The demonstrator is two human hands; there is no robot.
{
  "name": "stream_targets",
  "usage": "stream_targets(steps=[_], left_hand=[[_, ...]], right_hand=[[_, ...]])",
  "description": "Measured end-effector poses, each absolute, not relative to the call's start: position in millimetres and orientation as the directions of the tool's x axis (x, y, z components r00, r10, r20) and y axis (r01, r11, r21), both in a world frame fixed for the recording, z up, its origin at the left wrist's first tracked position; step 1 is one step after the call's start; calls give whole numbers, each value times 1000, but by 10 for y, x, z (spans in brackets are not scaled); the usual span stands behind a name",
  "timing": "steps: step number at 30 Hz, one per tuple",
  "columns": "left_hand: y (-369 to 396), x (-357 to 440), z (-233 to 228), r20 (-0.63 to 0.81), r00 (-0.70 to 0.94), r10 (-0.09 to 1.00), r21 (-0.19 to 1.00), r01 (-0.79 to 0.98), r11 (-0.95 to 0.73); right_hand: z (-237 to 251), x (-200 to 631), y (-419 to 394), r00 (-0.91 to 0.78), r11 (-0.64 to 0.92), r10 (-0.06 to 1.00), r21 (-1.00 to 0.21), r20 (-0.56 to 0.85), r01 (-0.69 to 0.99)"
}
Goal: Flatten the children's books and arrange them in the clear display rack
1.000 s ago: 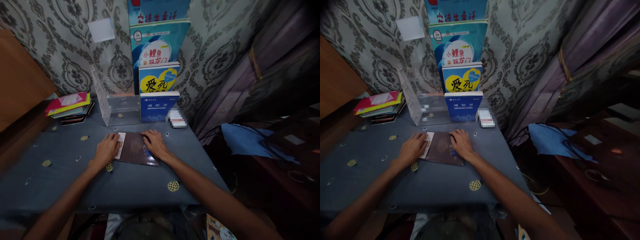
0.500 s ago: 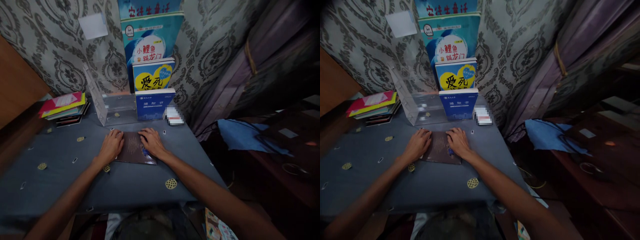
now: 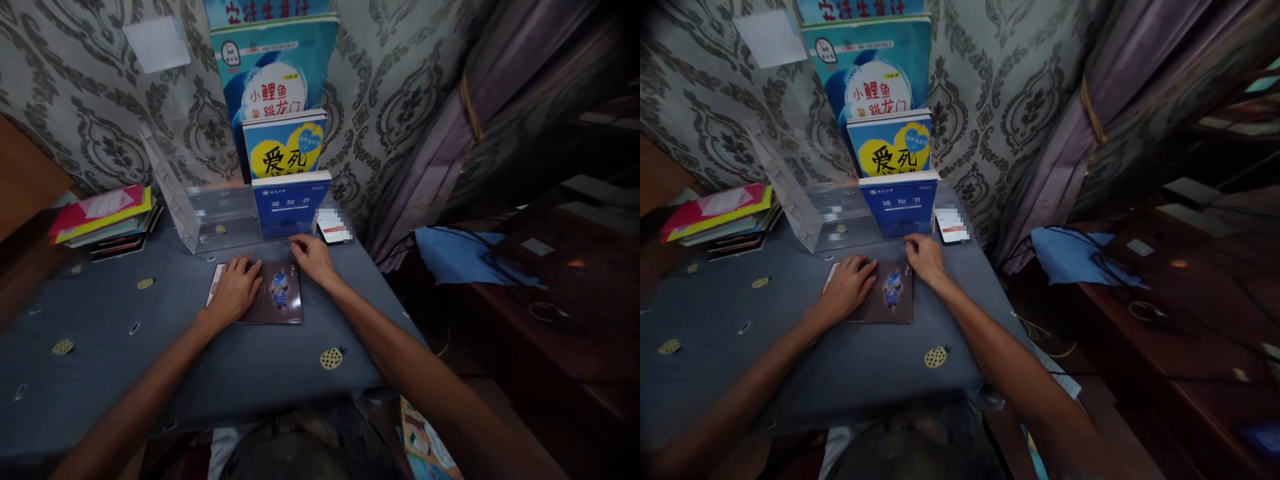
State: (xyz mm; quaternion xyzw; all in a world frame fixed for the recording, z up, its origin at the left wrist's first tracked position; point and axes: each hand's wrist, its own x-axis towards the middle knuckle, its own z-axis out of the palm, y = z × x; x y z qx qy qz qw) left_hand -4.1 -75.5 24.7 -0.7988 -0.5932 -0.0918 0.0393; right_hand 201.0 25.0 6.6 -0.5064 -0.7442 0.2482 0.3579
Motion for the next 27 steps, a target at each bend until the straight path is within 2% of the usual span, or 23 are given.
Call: stream_targets(steps=[8,20,24,27], left_hand=[[-642,290,257,155,352,923,20,933,-359],[-643,516,207,172,422,890,51,899,-435],[-648,461,224,174,530,830,121,825,-552],[-679,436,281,134,705,696,210,666,-715]], right_hand=[[23,2066,390,-159,258,965,-869,210,421],[3,2012,352,-253,292,945,-881,207,372],[-6,2006,354,-287,308,934,-883,211,353],[17,2004,337,-333,311,921,-894,200,322]])
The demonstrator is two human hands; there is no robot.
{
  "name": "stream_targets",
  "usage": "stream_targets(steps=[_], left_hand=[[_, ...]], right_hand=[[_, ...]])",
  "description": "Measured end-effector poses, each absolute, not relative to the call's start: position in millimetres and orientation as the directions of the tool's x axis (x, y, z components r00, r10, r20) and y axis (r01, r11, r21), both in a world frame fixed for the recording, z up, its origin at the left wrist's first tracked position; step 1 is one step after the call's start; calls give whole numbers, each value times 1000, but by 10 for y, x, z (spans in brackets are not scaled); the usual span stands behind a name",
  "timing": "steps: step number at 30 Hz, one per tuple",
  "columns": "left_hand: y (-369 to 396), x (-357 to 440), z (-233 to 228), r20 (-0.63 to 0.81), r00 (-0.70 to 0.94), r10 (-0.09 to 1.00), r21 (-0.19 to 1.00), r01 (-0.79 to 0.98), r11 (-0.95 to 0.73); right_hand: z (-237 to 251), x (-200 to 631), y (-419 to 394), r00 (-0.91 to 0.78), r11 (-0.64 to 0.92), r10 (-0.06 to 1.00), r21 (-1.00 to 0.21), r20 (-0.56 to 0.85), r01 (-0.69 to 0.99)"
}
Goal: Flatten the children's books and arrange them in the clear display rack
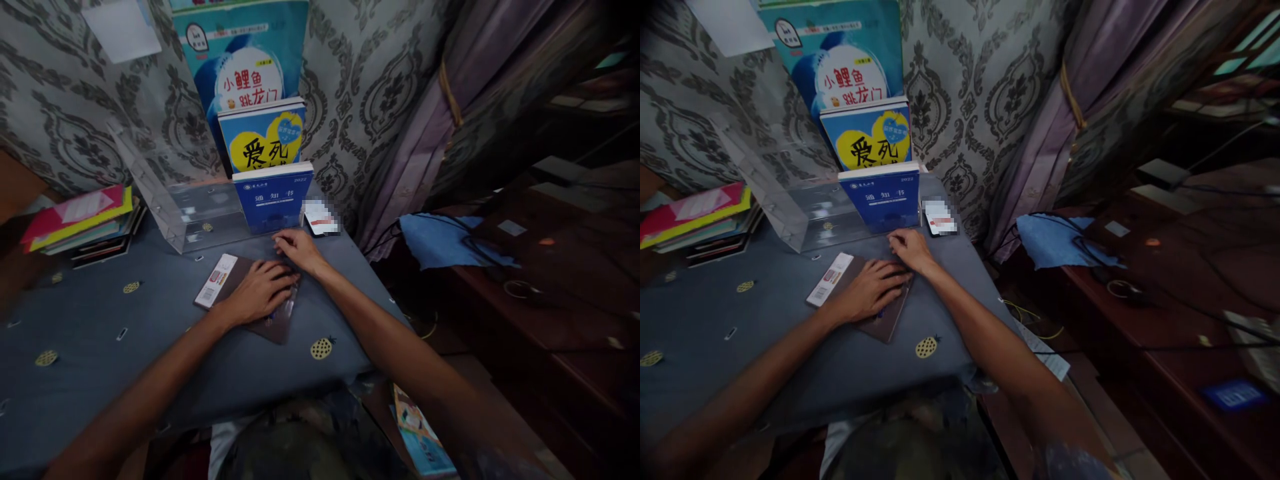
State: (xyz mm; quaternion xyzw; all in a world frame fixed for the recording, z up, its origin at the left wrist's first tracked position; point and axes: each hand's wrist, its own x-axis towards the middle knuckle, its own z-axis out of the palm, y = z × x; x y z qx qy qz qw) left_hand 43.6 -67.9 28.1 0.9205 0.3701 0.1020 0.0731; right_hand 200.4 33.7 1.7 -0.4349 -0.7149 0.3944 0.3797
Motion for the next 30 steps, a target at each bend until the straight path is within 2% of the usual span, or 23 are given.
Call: stream_targets(steps=[4,7,9,12,14,18,25,30], left_hand=[[-736,449,335,99,899,426,302,380,-874],[-768,475,337,120,931,344,325,291,-900],[-799,496,329,126,925,360,346,299,-889],[-881,531,305,116,887,447,397,371,-840],[-949,554,287,103,863,494,408,416,-813],[-1029,578,279,60,859,509,378,453,-808],[-924,491,334,28,910,414,400,369,-839],[-893,388,319,34,896,443,371,401,-838]], right_hand=[[90,1991,243,-392,401,884,-842,253,362],[103,1963,151,-465,512,825,-775,322,371],[67,1933,106,-549,600,753,-720,362,348],[-15,1892,74,-665,681,657,-657,354,323],[-52,1879,66,-708,689,635,-642,310,336],[-49,1877,58,-758,697,608,-616,237,367],[16,1904,126,-700,711,660,-524,271,468],[31,1977,202,-598,654,748,-473,288,590]])
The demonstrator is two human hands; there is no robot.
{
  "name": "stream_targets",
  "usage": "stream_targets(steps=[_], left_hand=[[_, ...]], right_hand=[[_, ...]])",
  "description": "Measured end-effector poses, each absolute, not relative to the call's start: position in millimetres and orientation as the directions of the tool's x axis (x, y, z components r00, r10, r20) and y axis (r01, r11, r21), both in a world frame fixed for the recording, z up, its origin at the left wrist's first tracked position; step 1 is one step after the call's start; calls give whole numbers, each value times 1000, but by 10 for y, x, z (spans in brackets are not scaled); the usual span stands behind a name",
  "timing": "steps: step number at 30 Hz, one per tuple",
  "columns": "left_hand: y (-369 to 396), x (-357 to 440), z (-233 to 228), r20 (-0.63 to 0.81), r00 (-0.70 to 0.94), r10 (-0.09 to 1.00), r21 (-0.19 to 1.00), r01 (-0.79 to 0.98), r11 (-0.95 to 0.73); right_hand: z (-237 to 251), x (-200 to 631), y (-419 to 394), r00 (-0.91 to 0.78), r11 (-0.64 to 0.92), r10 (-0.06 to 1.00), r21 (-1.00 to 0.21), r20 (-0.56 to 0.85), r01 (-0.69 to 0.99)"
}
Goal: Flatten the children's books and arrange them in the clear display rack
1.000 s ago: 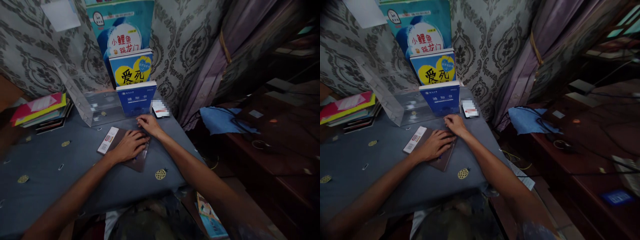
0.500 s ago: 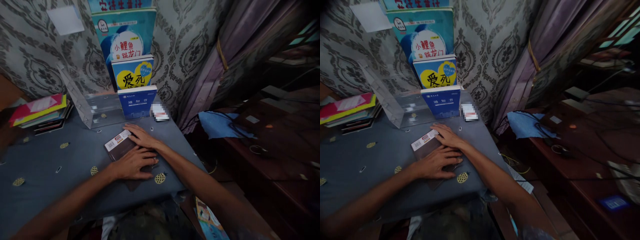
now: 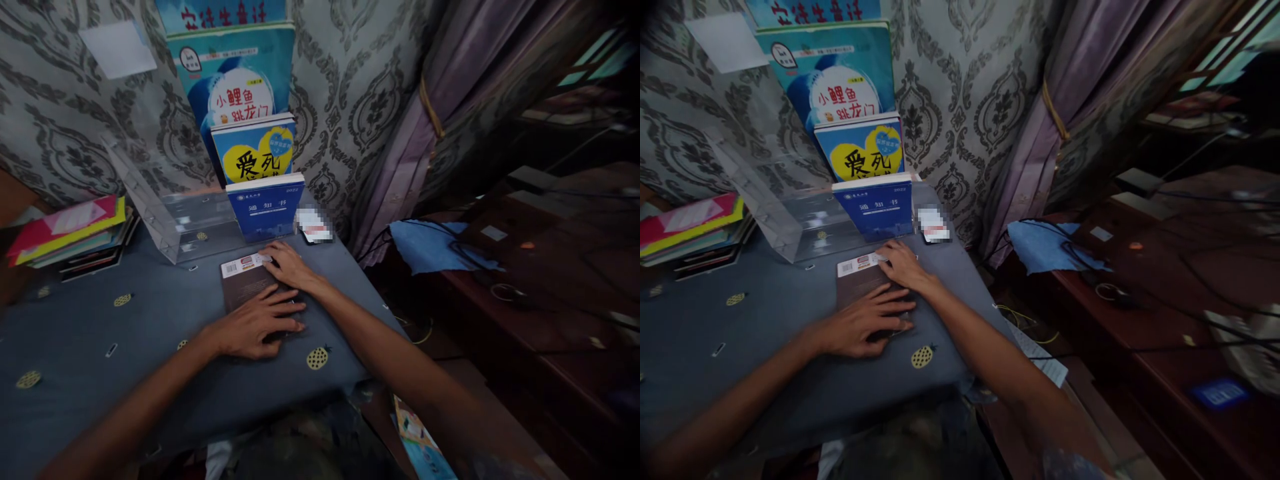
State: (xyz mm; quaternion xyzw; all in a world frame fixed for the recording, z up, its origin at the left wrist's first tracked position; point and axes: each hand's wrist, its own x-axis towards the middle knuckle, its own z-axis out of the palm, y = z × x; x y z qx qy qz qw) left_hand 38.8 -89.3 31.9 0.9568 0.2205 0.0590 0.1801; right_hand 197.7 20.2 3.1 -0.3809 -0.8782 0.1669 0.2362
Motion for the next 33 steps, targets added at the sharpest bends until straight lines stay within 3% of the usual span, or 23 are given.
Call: stream_targets(steps=[5,7,11,13,15,18,21,24,33], left_hand=[[-890,328,264,96,863,497,438,412,-799],[-840,253,221,176,794,582,476,448,-756],[-661,-47,115,366,404,838,397,747,-534],[-576,-209,72,407,233,883,319,869,-377],[-520,-322,46,411,172,895,269,915,-300],[-495,-374,34,416,182,891,228,927,-297],[-499,-360,29,439,205,875,191,930,-314],[-490,-355,10,454,222,863,181,925,-333],[-366,-179,9,424,327,845,193,879,-437]], right_hand=[[31,1985,196,-562,628,774,-467,292,622],[31,1975,186,-562,627,775,-468,290,623],[47,1948,130,-543,623,781,-443,308,645],[72,1929,73,-545,643,766,-403,343,651],[108,1907,11,-588,698,716,-360,376,620],[168,1891,-40,-601,710,703,-331,380,621],[199,1915,-1,-448,539,841,-401,303,741],[170,1960,94,-333,401,916,-523,223,752],[5,1989,243,-246,348,938,-692,246,632]])
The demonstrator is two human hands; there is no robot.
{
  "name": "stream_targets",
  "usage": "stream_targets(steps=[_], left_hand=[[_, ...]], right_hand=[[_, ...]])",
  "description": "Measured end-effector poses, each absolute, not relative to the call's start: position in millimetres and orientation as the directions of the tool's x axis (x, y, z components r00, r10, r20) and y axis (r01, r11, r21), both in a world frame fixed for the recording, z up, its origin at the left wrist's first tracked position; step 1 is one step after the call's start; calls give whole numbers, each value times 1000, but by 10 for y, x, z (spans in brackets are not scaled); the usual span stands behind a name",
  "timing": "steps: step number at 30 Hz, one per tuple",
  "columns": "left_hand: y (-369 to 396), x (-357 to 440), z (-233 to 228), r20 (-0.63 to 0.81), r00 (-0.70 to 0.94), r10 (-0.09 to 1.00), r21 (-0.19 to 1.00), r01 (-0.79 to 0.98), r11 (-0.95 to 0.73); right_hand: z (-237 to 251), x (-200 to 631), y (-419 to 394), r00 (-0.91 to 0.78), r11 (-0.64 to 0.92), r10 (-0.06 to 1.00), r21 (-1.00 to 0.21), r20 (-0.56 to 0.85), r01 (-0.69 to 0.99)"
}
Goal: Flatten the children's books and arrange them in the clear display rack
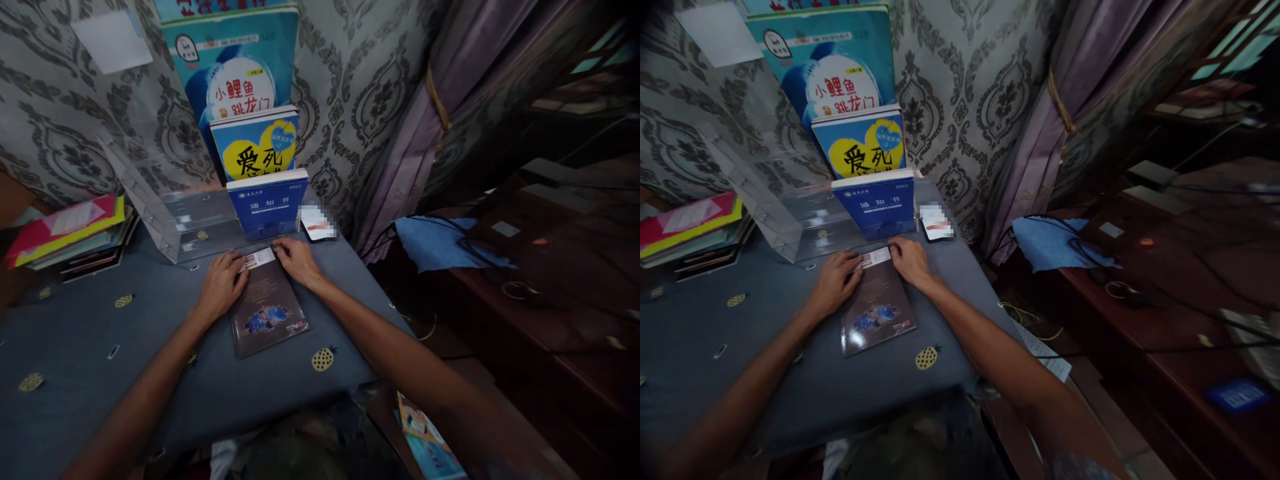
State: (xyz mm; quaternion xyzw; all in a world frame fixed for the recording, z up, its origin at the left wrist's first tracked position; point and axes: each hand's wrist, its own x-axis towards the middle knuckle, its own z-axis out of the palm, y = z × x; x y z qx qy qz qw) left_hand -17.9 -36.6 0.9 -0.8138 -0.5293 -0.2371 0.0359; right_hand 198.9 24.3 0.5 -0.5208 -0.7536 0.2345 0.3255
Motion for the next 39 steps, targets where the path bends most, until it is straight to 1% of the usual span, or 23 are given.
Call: stream_targets(steps=[4,9,14,18,22,26,32,39], left_hand=[[-292,-89,25,406,362,839,183,867,-463],[-165,73,29,349,390,852,176,866,-468],[-71,210,16,315,397,862,192,863,-467],[-60,215,-2,328,390,860,219,854,-471],[-72,208,-11,334,383,861,215,859,-465],[-80,227,-11,350,390,852,182,864,-470],[-72,269,13,343,398,851,129,877,-462],[-66,252,-13,360,394,846,171,863,-475]], right_hand=[[9,1986,238,-239,337,941,-701,238,628],[3,1982,232,-228,331,943,-719,241,611],[22,1983,235,-236,325,945,-716,226,618],[55,1993,225,-256,348,937,-683,236,642],[49,2000,205,-297,391,920,-650,256,651],[30,2000,196,-314,414,910,-615,269,671],[67,2002,187,-330,410,912,-595,245,692],[16,1992,194,-333,426,904,-585,267,690]])
